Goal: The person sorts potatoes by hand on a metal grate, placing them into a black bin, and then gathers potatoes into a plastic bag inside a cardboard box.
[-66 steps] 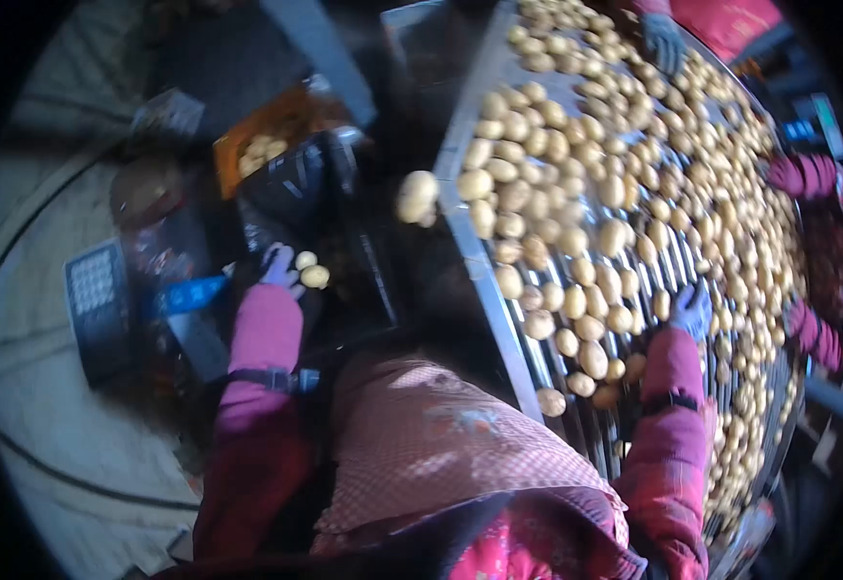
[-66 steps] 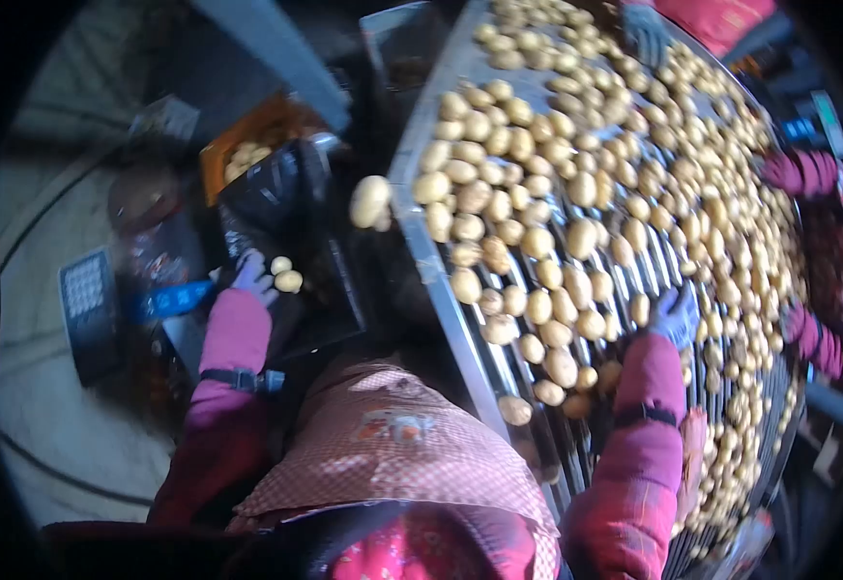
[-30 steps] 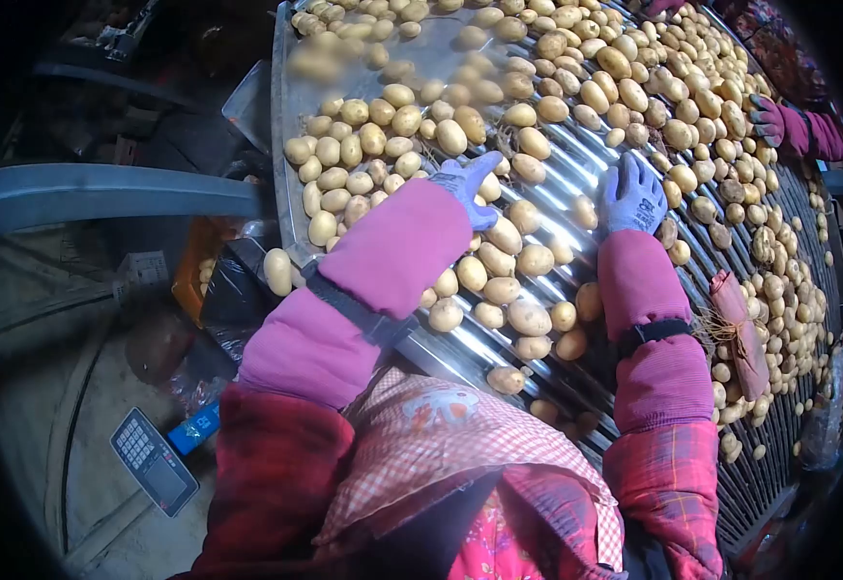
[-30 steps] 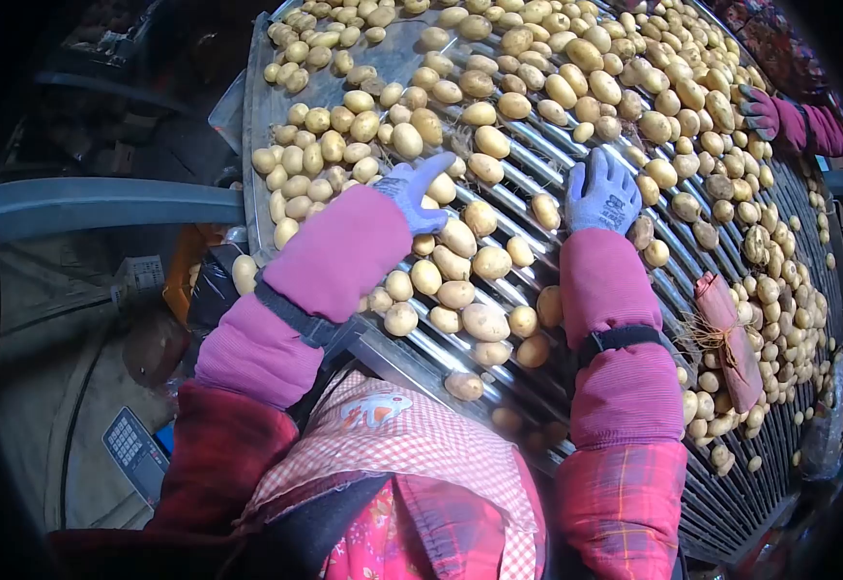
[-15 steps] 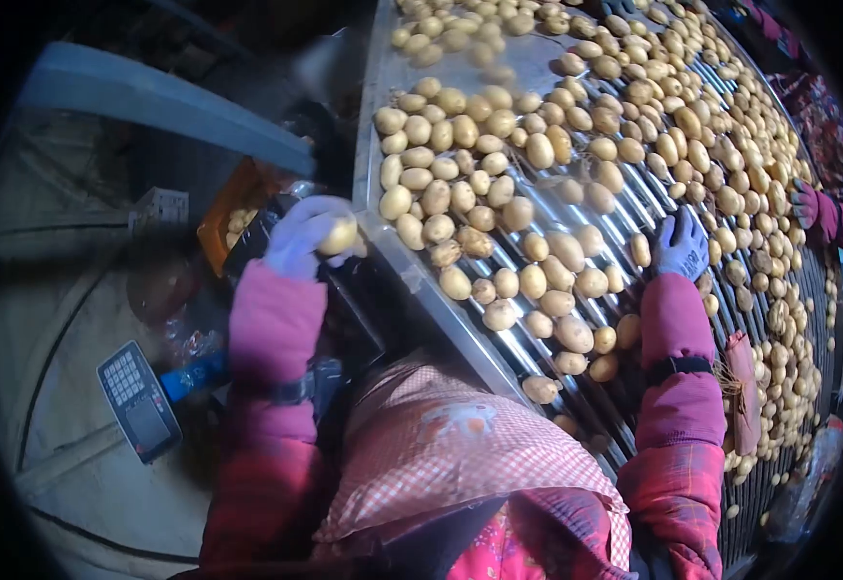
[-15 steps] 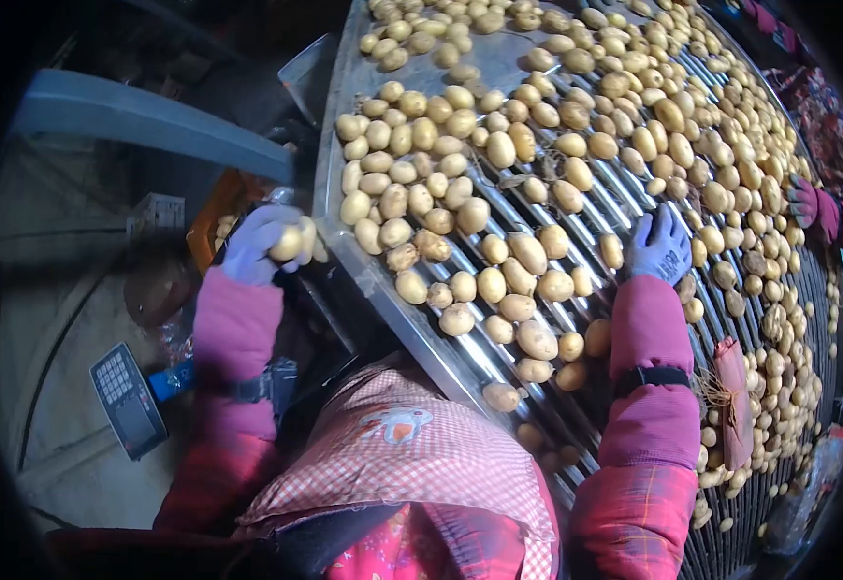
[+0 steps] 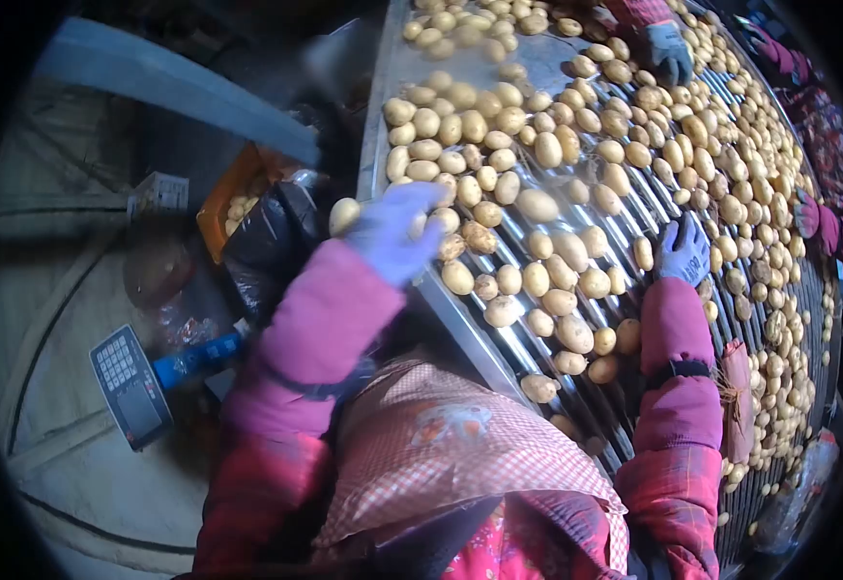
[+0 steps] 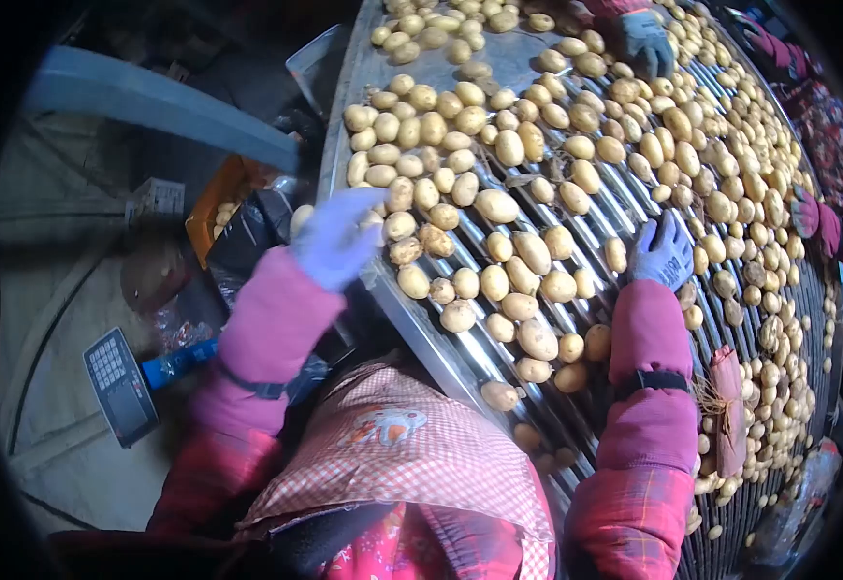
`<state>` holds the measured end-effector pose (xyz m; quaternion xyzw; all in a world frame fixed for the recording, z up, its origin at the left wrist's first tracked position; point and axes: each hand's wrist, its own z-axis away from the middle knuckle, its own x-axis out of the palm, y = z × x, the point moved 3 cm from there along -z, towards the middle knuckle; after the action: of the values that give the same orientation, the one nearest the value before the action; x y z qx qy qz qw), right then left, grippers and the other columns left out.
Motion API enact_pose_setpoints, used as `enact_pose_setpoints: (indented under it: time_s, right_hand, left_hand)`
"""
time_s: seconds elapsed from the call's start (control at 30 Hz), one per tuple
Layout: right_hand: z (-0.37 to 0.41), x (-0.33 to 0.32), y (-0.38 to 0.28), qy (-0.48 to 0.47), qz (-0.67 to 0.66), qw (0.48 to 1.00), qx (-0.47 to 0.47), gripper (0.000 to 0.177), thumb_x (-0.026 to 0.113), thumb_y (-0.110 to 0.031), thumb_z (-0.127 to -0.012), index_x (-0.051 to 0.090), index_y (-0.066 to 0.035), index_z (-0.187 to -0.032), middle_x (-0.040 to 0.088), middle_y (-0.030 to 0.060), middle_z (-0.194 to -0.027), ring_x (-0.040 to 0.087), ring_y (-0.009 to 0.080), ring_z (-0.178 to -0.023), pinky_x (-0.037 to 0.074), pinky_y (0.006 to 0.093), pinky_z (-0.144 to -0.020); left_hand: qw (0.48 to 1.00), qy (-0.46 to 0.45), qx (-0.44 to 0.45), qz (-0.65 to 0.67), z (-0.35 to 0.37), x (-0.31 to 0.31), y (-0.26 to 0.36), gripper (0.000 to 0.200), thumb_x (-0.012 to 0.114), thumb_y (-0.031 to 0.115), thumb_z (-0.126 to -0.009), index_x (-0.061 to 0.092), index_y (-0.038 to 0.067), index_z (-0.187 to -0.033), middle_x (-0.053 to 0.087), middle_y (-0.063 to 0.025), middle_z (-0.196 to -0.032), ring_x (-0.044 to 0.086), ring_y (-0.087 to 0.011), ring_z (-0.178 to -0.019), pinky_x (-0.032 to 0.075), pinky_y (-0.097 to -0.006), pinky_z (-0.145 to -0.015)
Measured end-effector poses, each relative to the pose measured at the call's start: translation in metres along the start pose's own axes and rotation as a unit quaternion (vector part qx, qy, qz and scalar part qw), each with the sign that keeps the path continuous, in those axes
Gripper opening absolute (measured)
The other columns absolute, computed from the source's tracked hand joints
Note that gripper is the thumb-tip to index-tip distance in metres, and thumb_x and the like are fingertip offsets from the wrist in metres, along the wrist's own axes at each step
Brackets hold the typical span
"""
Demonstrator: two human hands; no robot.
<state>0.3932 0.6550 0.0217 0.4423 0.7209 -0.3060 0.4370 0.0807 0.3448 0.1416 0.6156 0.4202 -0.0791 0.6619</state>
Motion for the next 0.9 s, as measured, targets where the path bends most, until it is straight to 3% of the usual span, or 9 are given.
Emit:
enact_pose_setpoints:
  time_s: [0.1, 0.2, 0.33, 0.47, 0.5, 0.57, 0.73, 0.8, 0.9]
  right_hand:
    - [0.000, -0.003, -0.002, -0.019, -0.002, 1.000, 0.012, 0.040, 0.051, -0.038, -0.087, 0.058, -0.015, -0.120, 0.059, 0.0107, -0.115, 0.055, 0.0279, -0.108, 0.039, 0.0412, -0.094]
    - [0.000, -0.008, -0.007, -0.002, -0.020, 1.000, 0.009, 0.040, 0.052, -0.037, -0.086, 0.058, -0.014, -0.119, 0.059, 0.0111, -0.115, 0.055, 0.0285, -0.107, 0.039, 0.0420, -0.093]
    - [0.002, -0.009, -0.006, 0.004, -0.030, 1.000, 0.008, 0.039, 0.053, -0.036, -0.086, 0.058, -0.014, -0.117, 0.059, 0.0113, -0.114, 0.055, 0.0295, -0.105, 0.039, 0.0431, -0.092]
    - [0.000, -0.009, -0.005, -0.010, -0.030, 0.999, 0.012, 0.040, 0.053, -0.036, -0.085, 0.058, -0.014, -0.119, 0.059, 0.0112, -0.114, 0.055, 0.0300, -0.105, 0.039, 0.0432, -0.092]
    - [0.000, -0.010, -0.006, -0.012, -0.028, 0.999, 0.017, 0.041, 0.053, -0.036, -0.086, 0.057, -0.014, -0.120, 0.059, 0.0110, -0.116, 0.055, 0.0300, -0.106, 0.039, 0.0428, -0.093]
    - [0.000, -0.008, -0.006, -0.016, -0.011, 1.000, 0.016, 0.041, 0.052, -0.036, -0.086, 0.058, -0.014, -0.120, 0.059, 0.0109, -0.117, 0.054, 0.0298, -0.108, 0.038, 0.0422, -0.095]
    - [-0.001, -0.001, -0.002, -0.005, -0.017, 1.000, -0.001, 0.038, 0.051, -0.034, -0.088, 0.060, -0.011, -0.117, 0.059, 0.0110, -0.118, 0.055, 0.0279, -0.109, 0.040, 0.0402, -0.095]
    - [-0.002, 0.001, 0.000, 0.002, -0.015, 1.000, -0.008, 0.038, 0.051, -0.034, -0.088, 0.059, -0.011, -0.117, 0.059, 0.0111, -0.118, 0.055, 0.0280, -0.110, 0.040, 0.0400, -0.095]
    - [-0.002, 0.004, 0.002, 0.017, -0.015, 0.999, -0.028, 0.038, 0.051, -0.034, -0.088, 0.059, -0.011, -0.117, 0.059, 0.0116, -0.117, 0.055, 0.0282, -0.109, 0.040, 0.0398, -0.095]
  left_hand:
    - [0.971, -0.173, 0.098, -0.129, -0.045, 0.064, 0.049, 0.038, 0.055, 0.020, -0.084, 0.052, 0.008, -0.121, 0.059, -0.0109, -0.108, 0.060, -0.0283, -0.093, 0.050, -0.0378, -0.078]
    - [0.901, -0.245, 0.034, -0.356, -0.080, 0.115, 0.051, 0.043, 0.056, 0.024, -0.083, 0.049, 0.012, -0.123, 0.054, -0.0131, -0.118, 0.058, -0.0295, -0.104, 0.049, -0.0427, -0.082]
    - [0.878, -0.327, -0.022, -0.349, -0.097, 0.121, 0.046, 0.047, 0.062, 0.027, -0.080, 0.050, 0.016, -0.124, 0.057, -0.0146, -0.116, 0.060, -0.0300, -0.101, 0.049, -0.0442, -0.081]
    - [0.992, -0.118, -0.045, -0.005, -0.077, 0.055, 0.019, 0.042, 0.070, 0.024, -0.076, 0.057, 0.005, -0.111, 0.065, -0.0151, -0.093, 0.064, -0.0258, -0.087, 0.051, -0.0385, -0.073]
    - [0.998, -0.045, 0.007, -0.054, -0.067, 0.012, 0.029, 0.041, 0.070, 0.021, -0.077, 0.056, 0.004, -0.112, 0.065, -0.0128, -0.090, 0.064, -0.0198, -0.079, 0.052, -0.0327, -0.068]
    - [0.993, -0.007, -0.090, -0.082, -0.037, -0.050, 0.006, 0.041, 0.069, 0.019, -0.078, 0.056, 0.005, -0.114, 0.064, -0.0119, -0.088, 0.063, -0.0172, -0.076, 0.052, -0.0320, -0.067]
    - [0.935, -0.007, -0.206, -0.288, 0.036, -0.114, -0.060, 0.042, 0.067, 0.028, -0.075, 0.057, 0.005, -0.109, 0.061, -0.0171, -0.101, 0.059, -0.0331, -0.095, 0.045, -0.0415, -0.084]
    - [0.911, 0.067, -0.097, -0.394, 0.032, -0.102, -0.043, 0.042, 0.065, 0.029, -0.075, 0.058, 0.006, -0.110, 0.061, -0.0164, -0.097, 0.059, -0.0336, -0.093, 0.045, -0.0433, -0.083]
    - [0.946, -0.038, -0.021, -0.321, -0.005, -0.047, -0.026, 0.040, 0.064, 0.029, -0.076, 0.061, 0.004, -0.107, 0.065, -0.0144, -0.087, 0.061, -0.0319, -0.088, 0.044, -0.0416, -0.083]
